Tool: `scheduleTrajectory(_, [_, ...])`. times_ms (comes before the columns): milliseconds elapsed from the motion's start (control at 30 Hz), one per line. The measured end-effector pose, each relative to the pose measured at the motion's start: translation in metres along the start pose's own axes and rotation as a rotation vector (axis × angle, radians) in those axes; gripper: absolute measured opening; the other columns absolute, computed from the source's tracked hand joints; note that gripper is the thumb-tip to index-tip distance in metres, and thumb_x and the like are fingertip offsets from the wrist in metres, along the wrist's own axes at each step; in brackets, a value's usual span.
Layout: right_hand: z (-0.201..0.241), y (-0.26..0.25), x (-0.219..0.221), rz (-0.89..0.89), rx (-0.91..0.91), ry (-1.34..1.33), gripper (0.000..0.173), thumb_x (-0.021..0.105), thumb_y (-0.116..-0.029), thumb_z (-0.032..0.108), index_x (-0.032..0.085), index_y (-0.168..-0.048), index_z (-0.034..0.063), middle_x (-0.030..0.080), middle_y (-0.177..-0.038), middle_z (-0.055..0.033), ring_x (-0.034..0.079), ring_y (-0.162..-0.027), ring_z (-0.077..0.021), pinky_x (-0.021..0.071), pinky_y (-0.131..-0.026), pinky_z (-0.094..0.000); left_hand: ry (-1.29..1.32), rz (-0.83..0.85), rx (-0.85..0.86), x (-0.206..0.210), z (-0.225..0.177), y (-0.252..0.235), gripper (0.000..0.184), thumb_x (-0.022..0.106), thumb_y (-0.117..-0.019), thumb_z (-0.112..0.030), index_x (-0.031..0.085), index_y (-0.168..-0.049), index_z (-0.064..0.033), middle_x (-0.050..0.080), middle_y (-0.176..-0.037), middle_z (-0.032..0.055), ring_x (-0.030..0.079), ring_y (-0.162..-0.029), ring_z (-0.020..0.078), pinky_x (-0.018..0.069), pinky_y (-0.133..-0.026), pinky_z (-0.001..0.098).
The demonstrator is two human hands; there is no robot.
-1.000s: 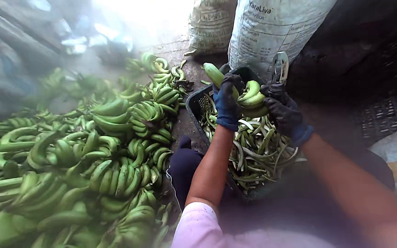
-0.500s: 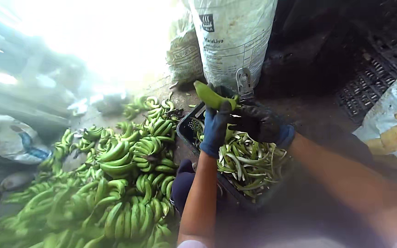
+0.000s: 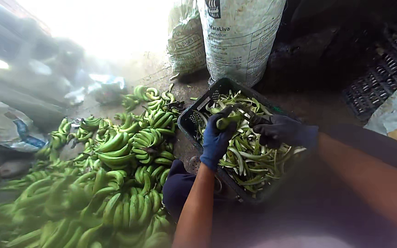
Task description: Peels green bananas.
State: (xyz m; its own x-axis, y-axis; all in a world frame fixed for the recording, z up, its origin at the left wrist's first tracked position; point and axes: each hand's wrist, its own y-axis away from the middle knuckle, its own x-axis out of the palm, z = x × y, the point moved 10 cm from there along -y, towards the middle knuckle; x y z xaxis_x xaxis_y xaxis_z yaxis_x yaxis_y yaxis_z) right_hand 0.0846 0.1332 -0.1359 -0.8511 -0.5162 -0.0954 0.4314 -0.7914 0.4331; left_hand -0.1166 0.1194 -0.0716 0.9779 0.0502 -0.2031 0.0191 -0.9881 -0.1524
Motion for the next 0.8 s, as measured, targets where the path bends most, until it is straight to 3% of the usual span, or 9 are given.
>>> scheduleTrajectory(67, [-0.01,0.002,-0.006,0.053,0.054,-0.03,0.031,0.054,-0.1064,0.033,0.06,-0.13,0.0145,0.068,-0.08,-0.0101,0.063,-0.056,-0.0156,0.0548,-0.05,-0.0286,0.078,0.089,-0.03,0.008,0.004,0.001,0.046,0.07,-0.0941,-0.017,0.058,-0.138,-0.0227,0.068,-0.125,0.0003,0.067,-0.098,0.0117,0.0591,-0.078,0.0333])
scheduleTrajectory(233, [0.044,0.027,-0.013,-0.179,-0.293,-0.061,0.032,0.054,-0.1052,0.02,0.054,-0.136,0.0141,0.071,-0.091,-0.004,0.067,-0.066,-0.0117,0.059,-0.058,-0.0266,0.037,0.018,0.0,0.003,-0.005,-0.005,0.048,0.07,-0.0946,-0.018,0.056,-0.14,-0.0236,0.06,-0.138,-0.0009,0.064,-0.108,0.0123,0.057,-0.085,0.0349])
scheduleTrajectory(300, [0.005,0.011,-0.002,-0.074,-0.053,0.109,0.03,0.052,-0.1069,0.029,0.057,-0.131,0.0119,0.07,-0.082,-0.0085,0.065,-0.059,-0.0172,0.0571,-0.053,-0.0326,0.161,0.021,0.035,0.006,-0.011,0.001,0.047,0.069,-0.095,-0.016,0.055,-0.14,-0.0193,0.063,-0.136,0.0009,0.066,-0.11,0.0136,0.0586,-0.089,0.0347])
scheduleTrajectory(367, [-0.055,-0.001,0.014,0.128,0.254,0.308,0.038,0.049,-0.1075,0.043,0.061,-0.13,0.0148,0.067,-0.081,-0.0099,0.064,-0.061,-0.019,0.056,-0.057,-0.0362,0.303,0.056,0.025,0.005,-0.019,0.006,0.043,0.071,-0.0937,-0.021,0.058,-0.135,-0.0248,0.068,-0.118,-0.0006,0.067,-0.092,0.0101,0.0581,-0.069,0.0277])
scheduleTrajectory(400, [-0.061,-0.003,0.018,0.174,0.28,0.319,0.04,0.047,-0.1081,0.043,0.06,-0.132,0.0148,0.067,-0.082,-0.0093,0.063,-0.061,-0.017,0.0553,-0.058,-0.0335,0.358,0.12,0.036,0.004,-0.025,0.003,0.046,0.071,-0.0944,-0.021,0.056,-0.138,-0.0261,0.067,-0.123,-0.0004,0.066,-0.096,0.0107,0.059,-0.072,0.0282])
scheduleTrajectory(567, [0.011,0.007,0.001,0.025,-0.233,0.133,0.05,0.059,-0.1023,0.03,0.049,-0.151,0.0254,0.071,-0.112,-0.0026,0.071,-0.089,-0.0135,0.0615,-0.08,-0.0349,0.495,0.169,-0.05,0.006,-0.019,-0.017,0.076,0.069,-0.0943,-0.028,0.029,-0.157,-0.0161,0.066,-0.118,0.0053,0.067,-0.1,0.0165,0.0597,-0.086,0.037])
scheduleTrajectory(633, [0.037,0.018,0.006,-0.019,-0.382,0.22,0.057,0.065,-0.0965,0.023,0.05,-0.151,0.0213,0.069,-0.123,-0.0028,0.068,-0.099,-0.0108,0.0592,-0.086,-0.0331,0.469,0.103,-0.111,0.005,-0.009,-0.023,0.073,0.06,-0.0991,-0.034,0.022,-0.159,-0.0165,0.064,-0.121,0.008,0.068,-0.1,0.0182,0.0609,-0.085,0.0387])
scheduleTrajectory(700, [0.054,0.028,0.019,-0.024,-0.521,0.373,0.06,0.068,-0.093,0.018,0.051,-0.15,0.0146,0.066,-0.126,-0.0044,0.064,-0.104,-0.0096,0.0555,-0.089,-0.0293,0.453,0.001,-0.127,0.003,-0.001,-0.027,0.058,0.046,-0.1053,-0.036,0.027,-0.156,-0.0133,0.064,-0.115,0.0066,0.067,-0.094,0.0158,0.0603,-0.081,0.0352])
scheduleTrajectory(800, [0.064,0.031,0.026,-0.083,-0.649,0.596,0.061,0.073,-0.0891,0.024,0.056,-0.147,0.0201,0.066,-0.126,-0.0066,0.063,-0.111,-0.0185,0.0532,-0.095,-0.0392,0.371,-0.122,-0.096,0.0,0.0,-0.021,0.048,0.036,-0.1081,-0.033,0.039,-0.15,-0.01,0.063,-0.119,0.0036,0.064,-0.099,0.0101,0.0581,-0.084,0.0294])
